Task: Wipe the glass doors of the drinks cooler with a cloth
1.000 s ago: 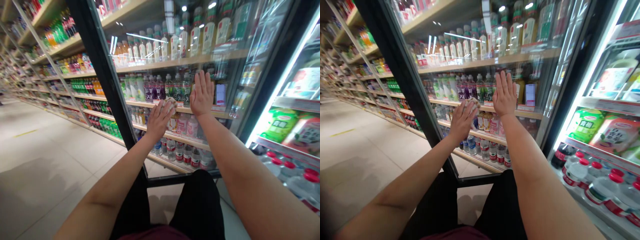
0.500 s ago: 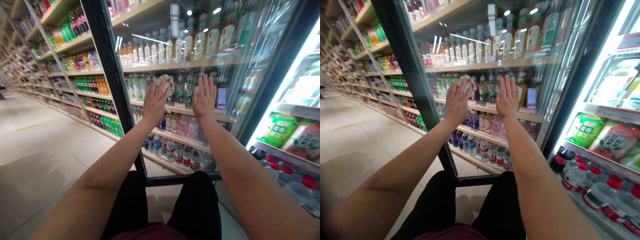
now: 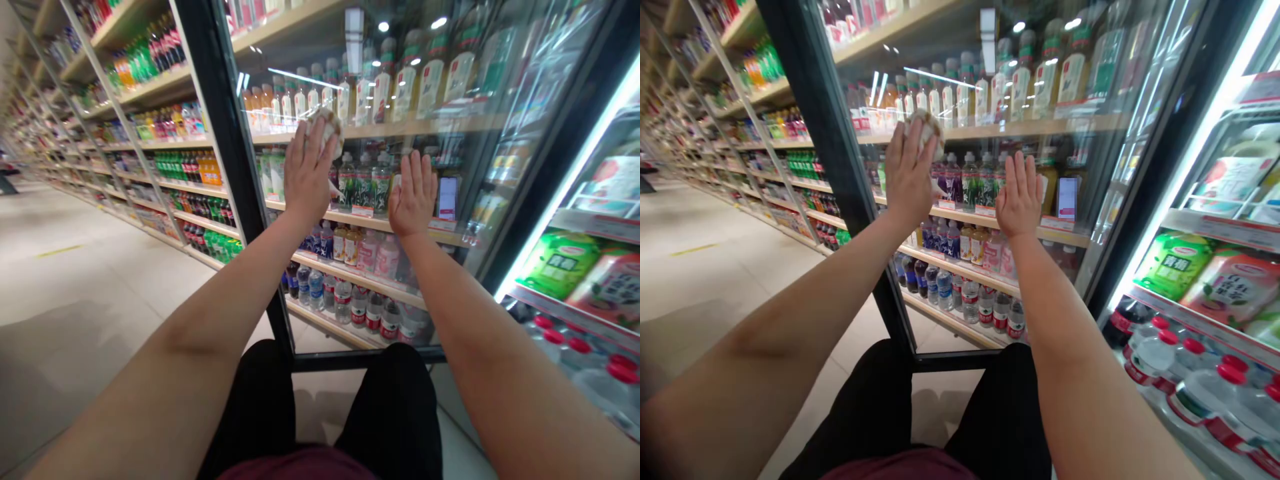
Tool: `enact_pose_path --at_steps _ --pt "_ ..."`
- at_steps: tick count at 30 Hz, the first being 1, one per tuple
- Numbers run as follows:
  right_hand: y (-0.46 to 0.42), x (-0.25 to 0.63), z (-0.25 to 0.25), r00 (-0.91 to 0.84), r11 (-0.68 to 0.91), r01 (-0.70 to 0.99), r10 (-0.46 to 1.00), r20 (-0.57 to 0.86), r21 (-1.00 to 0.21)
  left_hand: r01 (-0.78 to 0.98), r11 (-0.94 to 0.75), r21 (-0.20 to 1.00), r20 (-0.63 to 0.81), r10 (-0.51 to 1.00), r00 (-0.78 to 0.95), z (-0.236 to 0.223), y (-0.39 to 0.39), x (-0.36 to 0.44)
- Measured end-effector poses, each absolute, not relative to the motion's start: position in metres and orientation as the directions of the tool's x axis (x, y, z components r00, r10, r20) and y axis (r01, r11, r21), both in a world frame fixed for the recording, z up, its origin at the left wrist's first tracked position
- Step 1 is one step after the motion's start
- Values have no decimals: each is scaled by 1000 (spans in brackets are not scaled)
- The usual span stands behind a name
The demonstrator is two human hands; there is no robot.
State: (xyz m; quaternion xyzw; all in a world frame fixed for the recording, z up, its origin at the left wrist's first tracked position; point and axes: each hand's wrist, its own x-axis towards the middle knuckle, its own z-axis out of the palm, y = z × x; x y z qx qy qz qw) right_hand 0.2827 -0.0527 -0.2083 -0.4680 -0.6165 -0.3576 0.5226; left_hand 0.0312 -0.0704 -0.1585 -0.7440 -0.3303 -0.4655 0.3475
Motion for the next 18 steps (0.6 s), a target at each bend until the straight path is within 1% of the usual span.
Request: enact_pose_path --at_steps 2,4,6,8,10,12,15,18 --pt "-53 283 -208 -7 308 950 211 977 -59 805 -543 -240 903 179 390 -167 -73 33" --pt "-53 283 -207 -8 311 949 198 980 -56 766 -571 -295 859 193 475 -178 -77 35" --pt "-52 283 -208 -14 315 948 181 983 -45 742 -581 -334 830 192 524 -180 -78 35" --pt "-51 282 -210 -19 311 950 169 985 -35 766 -549 -333 851 174 495 -171 -76 31" --pt "-51 283 -211 -18 301 953 163 986 -32 808 -506 -301 890 156 429 -159 -72 28" --pt "-53 284 -210 -19 298 954 163 986 -31 819 -499 -284 899 159 408 -154 -69 25" --pt "-58 289 -195 -40 317 948 168 985 -16 796 -518 -313 873 173 455 -164 -68 26" --pt "-63 292 -165 -10 329 943 172 985 -48 788 -518 -333 865 166 474 -179 -68 30"
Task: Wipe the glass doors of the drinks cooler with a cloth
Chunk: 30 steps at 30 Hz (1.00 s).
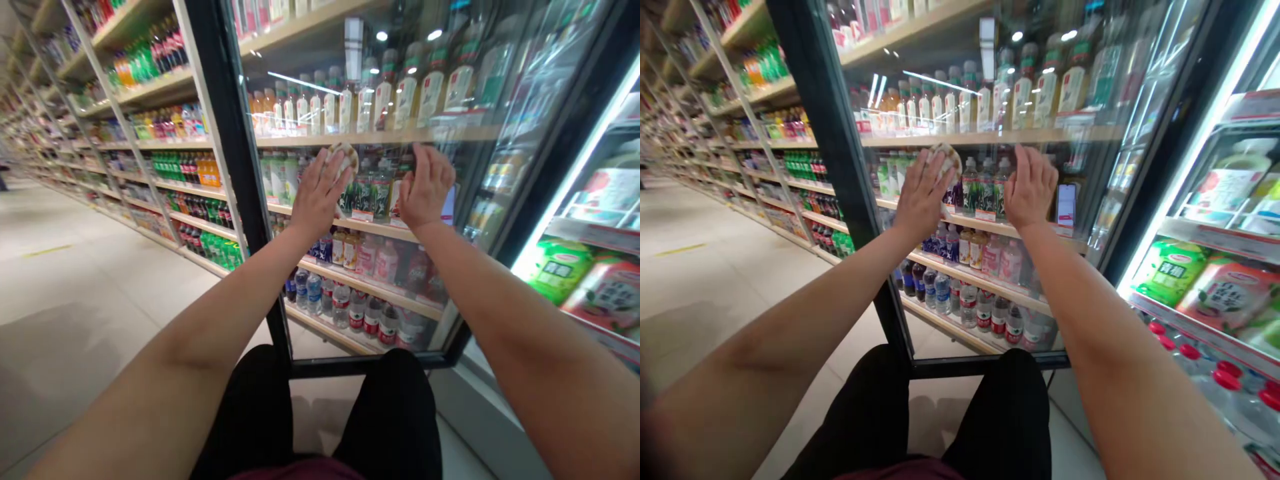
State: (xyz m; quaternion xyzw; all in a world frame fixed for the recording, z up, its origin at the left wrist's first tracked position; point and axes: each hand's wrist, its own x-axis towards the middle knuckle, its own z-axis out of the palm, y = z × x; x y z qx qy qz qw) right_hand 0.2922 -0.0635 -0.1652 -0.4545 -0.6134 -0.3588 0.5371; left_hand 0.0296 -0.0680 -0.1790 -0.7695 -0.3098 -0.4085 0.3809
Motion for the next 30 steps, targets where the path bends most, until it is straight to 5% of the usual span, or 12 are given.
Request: enact_pose_path --at_steps 7,12,18,26,30 --pt "-72 284 -130 5 247 965 311 950 -86 768 -499 -403 869 54 491 -157 -53 11" --pt "-77 284 -136 3 201 976 384 923 -86 807 -497 -319 932 -8 363 -151 -50 7" --pt "-80 283 -137 31 179 978 393 919 -109 655 -528 -541 776 -12 631 -180 -61 31" --pt "-72 286 -138 6 148 987 382 924 -67 758 -508 -410 878 5 478 -186 -58 27" --pt "-70 289 -138 -13 166 985 383 924 -55 664 -533 -525 780 12 626 -202 -61 34"
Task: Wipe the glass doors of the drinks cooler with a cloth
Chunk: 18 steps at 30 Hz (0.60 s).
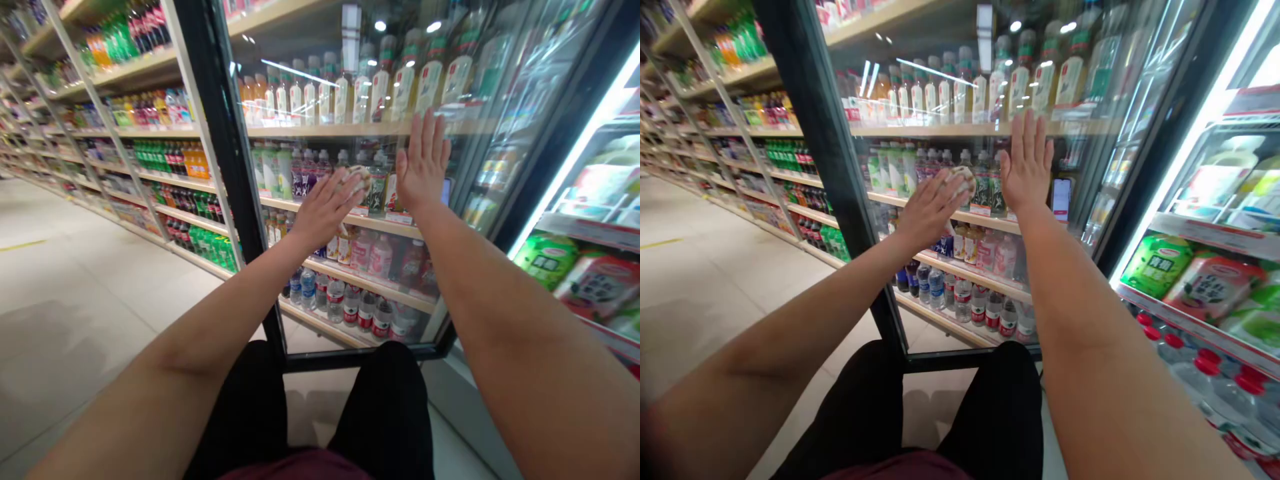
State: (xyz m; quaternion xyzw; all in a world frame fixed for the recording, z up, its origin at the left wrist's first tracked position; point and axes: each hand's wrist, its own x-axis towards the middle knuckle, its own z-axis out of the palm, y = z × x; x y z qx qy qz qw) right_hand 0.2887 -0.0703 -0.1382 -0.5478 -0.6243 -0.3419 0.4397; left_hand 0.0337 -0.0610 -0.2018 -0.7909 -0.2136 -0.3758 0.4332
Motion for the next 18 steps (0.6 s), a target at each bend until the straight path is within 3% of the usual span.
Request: enact_pose_path --at_steps 2,7,12,18 --pt "-70 290 -139 -26 182 982 382 924 -47 691 -511 -512 801 7 599 -193 -60 29" --pt "-70 290 -139 -21 198 978 377 926 -58 783 -524 -335 913 22 406 -181 -60 25" --pt "-76 288 -138 -11 169 983 422 906 -67 699 -568 -435 830 49 556 -199 -60 34" --pt "-81 287 -141 -7 177 981 428 904 -77 761 -543 -354 889 58 455 -188 -63 31"
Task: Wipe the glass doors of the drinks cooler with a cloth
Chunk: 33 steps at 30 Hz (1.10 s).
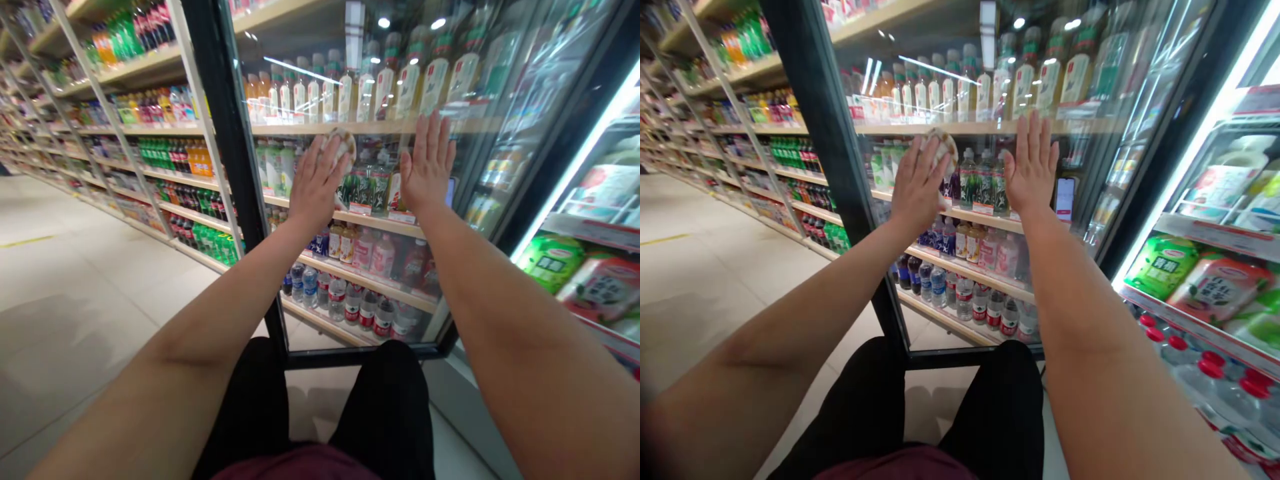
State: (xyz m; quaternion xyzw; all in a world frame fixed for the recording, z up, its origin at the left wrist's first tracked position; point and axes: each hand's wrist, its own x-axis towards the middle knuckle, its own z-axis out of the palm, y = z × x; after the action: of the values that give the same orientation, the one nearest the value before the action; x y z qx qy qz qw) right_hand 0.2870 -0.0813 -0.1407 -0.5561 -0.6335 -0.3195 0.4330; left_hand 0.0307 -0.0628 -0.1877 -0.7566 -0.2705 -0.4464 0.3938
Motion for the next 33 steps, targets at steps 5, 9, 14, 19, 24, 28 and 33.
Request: enact_pose_path --at_steps 5,9,14,19,24,28,33 --pt "-74 289 -141 12 148 985 431 902 -84 685 -573 -449 792 100 603 -207 -78 37" --pt "-74 290 -144 1 195 977 387 922 -82 670 -611 -422 793 109 599 -183 -68 23" --pt "-81 289 -147 -16 202 977 387 922 -68 727 -607 -323 880 91 467 -170 -56 16" --pt "-80 288 -144 -2 174 982 411 912 -76 614 -576 -540 730 43 682 -224 -72 35" --pt "-76 288 -145 2 185 979 404 915 -84 604 -558 -570 702 52 710 -213 -69 34" --pt "-78 289 -147 -9 211 975 375 927 -76 692 -571 -441 801 98 591 -199 -62 33" --pt "-79 290 -147 -7 205 975 395 919 -81 600 -630 -493 717 96 691 -216 -71 38"
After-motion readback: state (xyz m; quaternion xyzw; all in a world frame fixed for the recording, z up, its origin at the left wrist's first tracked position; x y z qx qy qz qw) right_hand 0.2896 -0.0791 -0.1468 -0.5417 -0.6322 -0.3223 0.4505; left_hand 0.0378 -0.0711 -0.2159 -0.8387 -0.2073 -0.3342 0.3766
